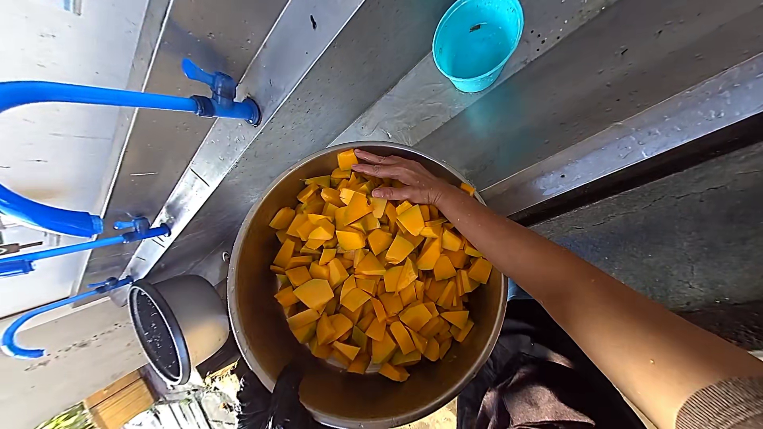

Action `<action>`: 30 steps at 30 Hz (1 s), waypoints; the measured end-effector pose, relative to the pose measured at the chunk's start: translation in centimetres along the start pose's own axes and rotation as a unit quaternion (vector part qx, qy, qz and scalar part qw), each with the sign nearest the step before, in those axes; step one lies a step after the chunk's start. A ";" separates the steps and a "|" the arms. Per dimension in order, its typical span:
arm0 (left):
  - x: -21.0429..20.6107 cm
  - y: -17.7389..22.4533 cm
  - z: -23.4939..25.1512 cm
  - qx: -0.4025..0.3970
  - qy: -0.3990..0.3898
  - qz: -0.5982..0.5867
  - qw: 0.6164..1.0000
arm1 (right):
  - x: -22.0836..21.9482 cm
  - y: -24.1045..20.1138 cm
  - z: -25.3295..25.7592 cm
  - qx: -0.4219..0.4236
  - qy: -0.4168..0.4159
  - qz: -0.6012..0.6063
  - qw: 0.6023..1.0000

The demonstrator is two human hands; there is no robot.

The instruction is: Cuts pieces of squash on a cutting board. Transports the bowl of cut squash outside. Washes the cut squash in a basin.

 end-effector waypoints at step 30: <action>-1.3 3.9 -0.4 -0.027 0.027 -0.062 0.997 | 1.0 0.2 -0.3 -0.010 0.028 0.037 0.999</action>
Point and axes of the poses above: each hand's wrist, its own z-axis towards the middle knuckle, its own x-axis out of the back of the hand, y = z × x, the point moved 4 cm from there along z, towards the middle knuckle, and after that the axes turned 1 degree about -x, right-handed, at the moved point
